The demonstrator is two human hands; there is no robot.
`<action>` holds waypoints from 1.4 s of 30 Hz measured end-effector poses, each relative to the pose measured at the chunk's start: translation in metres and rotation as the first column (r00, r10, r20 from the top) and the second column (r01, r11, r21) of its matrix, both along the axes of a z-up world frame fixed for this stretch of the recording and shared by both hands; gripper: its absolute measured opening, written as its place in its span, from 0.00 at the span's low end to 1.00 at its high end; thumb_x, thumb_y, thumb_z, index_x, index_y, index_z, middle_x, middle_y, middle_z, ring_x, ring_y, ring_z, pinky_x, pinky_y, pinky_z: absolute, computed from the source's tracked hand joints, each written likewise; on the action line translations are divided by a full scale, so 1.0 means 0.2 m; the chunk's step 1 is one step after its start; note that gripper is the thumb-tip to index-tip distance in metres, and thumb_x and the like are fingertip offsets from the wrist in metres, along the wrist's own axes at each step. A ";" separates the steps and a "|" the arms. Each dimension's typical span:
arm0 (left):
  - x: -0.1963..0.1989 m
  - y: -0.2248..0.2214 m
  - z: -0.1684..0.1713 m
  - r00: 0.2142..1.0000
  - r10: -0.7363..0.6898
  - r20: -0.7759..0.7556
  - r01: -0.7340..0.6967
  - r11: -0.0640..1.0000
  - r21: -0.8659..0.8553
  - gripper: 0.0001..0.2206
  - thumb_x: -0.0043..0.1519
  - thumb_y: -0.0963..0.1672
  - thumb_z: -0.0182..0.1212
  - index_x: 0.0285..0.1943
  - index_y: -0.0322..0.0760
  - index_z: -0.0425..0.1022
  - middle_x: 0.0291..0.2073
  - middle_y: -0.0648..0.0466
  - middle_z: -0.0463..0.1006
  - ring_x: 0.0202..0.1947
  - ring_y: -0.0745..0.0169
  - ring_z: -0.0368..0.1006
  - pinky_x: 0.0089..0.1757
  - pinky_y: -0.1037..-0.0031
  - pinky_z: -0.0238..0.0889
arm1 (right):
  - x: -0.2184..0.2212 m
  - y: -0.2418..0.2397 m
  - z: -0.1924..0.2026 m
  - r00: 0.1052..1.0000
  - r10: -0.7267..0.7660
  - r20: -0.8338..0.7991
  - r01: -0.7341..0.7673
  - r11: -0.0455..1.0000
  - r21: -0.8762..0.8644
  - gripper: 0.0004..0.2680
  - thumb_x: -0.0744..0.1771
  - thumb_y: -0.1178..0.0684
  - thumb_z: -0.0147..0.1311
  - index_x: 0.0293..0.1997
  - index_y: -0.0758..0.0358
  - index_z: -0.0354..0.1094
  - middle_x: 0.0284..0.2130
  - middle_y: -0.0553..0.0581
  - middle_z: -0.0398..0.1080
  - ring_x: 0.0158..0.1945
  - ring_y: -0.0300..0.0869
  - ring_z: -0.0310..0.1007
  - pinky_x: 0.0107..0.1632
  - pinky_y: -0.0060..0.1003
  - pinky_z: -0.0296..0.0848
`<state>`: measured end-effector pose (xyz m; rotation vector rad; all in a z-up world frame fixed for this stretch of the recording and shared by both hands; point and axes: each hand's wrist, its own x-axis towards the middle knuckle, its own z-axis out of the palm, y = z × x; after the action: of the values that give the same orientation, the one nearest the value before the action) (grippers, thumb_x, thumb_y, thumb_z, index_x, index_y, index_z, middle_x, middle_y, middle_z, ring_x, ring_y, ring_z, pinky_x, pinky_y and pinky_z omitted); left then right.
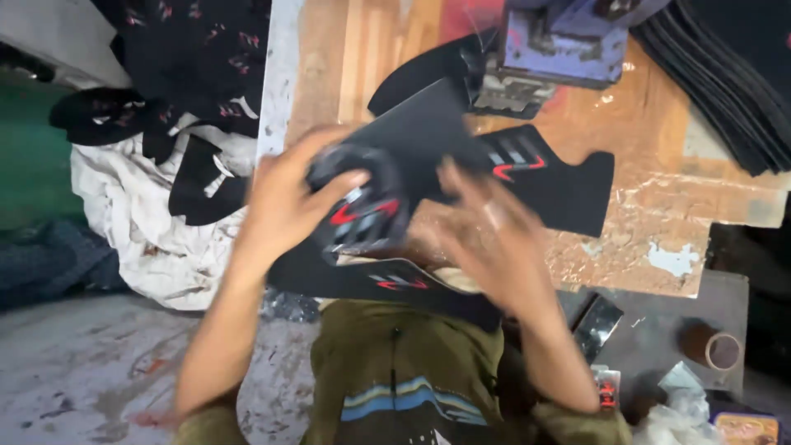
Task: Applying graphic logos onto fabric panels using an industrial heat press machine.
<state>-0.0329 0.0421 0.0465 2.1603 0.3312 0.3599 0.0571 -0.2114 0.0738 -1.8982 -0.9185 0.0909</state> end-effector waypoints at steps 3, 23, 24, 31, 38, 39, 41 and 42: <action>0.21 -0.04 -0.09 0.917 -0.208 0.341 0.244 0.968 -0.066 0.20 0.64 0.44 0.68 0.65 0.36 0.72 0.59 0.45 0.76 0.55 0.47 0.77 0.49 0.67 0.70 | 0.24 0.25 -0.16 0.990 0.004 -0.138 -0.021 0.993 -0.118 0.23 0.61 0.57 0.68 0.63 0.65 0.65 0.45 0.60 0.72 0.34 0.41 0.75 0.37 0.34 0.77; 0.46 0.09 -0.35 0.861 -0.343 -0.376 0.408 0.907 0.106 0.34 0.72 0.60 0.33 0.45 0.40 0.86 0.51 0.53 0.77 0.62 0.53 0.65 0.66 0.63 0.51 | -0.33 -0.04 -0.23 0.673 0.722 0.160 -0.499 0.603 -0.622 0.09 0.56 0.57 0.56 0.34 0.67 0.73 0.35 0.63 0.71 0.41 0.55 0.74 0.41 0.47 0.74; 0.44 0.08 -0.34 0.858 -0.345 -0.381 0.410 0.907 0.102 0.34 0.72 0.60 0.33 0.45 0.40 0.86 0.51 0.53 0.77 0.62 0.53 0.65 0.66 0.63 0.51 | -0.38 -0.03 -0.19 0.674 0.722 0.155 -0.503 0.603 -0.620 0.09 0.56 0.57 0.56 0.34 0.67 0.73 0.35 0.63 0.71 0.41 0.55 0.74 0.41 0.47 0.74; 0.22 0.00 -0.31 0.937 -0.319 -0.143 0.345 0.909 0.233 0.27 0.63 0.59 0.54 0.63 0.44 0.78 0.59 0.45 0.72 0.63 0.41 0.61 0.61 0.53 0.51 | -0.35 -0.20 -0.06 0.613 0.748 -0.255 -0.790 0.591 -0.163 0.04 0.68 0.56 0.57 0.41 0.65 0.71 0.37 0.59 0.74 0.42 0.50 0.78 0.42 0.43 0.77; -0.21 0.47 -0.45 0.973 0.112 -0.202 -0.079 0.983 0.165 0.57 0.39 0.54 0.81 0.76 0.27 0.52 0.67 0.31 0.64 0.63 0.34 0.65 0.57 0.56 0.60 | -0.08 -0.73 -0.24 0.857 0.190 -0.478 -0.172 0.982 0.082 0.03 0.66 0.61 0.58 0.40 0.63 0.72 0.34 0.53 0.79 0.36 0.43 0.82 0.35 0.36 0.81; -0.29 0.64 -0.58 0.972 0.119 -0.202 -0.086 0.983 0.165 0.57 0.39 0.54 0.81 0.76 0.27 0.52 0.67 0.31 0.64 0.63 0.34 0.65 0.57 0.56 0.60 | -0.11 -0.67 -0.28 0.856 0.197 -0.478 -0.179 0.980 0.083 0.03 0.66 0.61 0.58 0.40 0.63 0.72 0.34 0.53 0.79 0.36 0.43 0.82 0.35 0.36 0.81; -0.47 0.96 -0.81 0.928 0.287 -0.238 -0.316 0.944 -0.095 0.29 0.57 0.48 0.75 0.66 0.28 0.74 0.56 0.46 0.79 0.57 0.55 0.73 0.56 0.65 0.64 | -0.18 -0.56 -0.36 0.862 0.407 -0.302 -0.440 0.897 -0.047 0.03 0.65 0.60 0.63 0.39 0.60 0.75 0.34 0.52 0.80 0.37 0.41 0.82 0.38 0.35 0.79; -0.52 1.16 -0.95 0.928 0.293 -0.231 -0.320 0.943 -0.090 0.29 0.57 0.48 0.75 0.66 0.28 0.74 0.56 0.46 0.79 0.57 0.55 0.73 0.56 0.65 0.64 | -0.23 -0.43 -0.35 0.861 0.413 -0.296 -0.444 0.895 -0.042 0.03 0.65 0.60 0.63 0.39 0.60 0.75 0.34 0.52 0.80 0.37 0.41 0.82 0.38 0.35 0.79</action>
<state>-0.1377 0.2741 -0.1436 2.0257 0.8017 0.2705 0.0107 -0.2980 0.0034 -1.6880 -1.1413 0.6755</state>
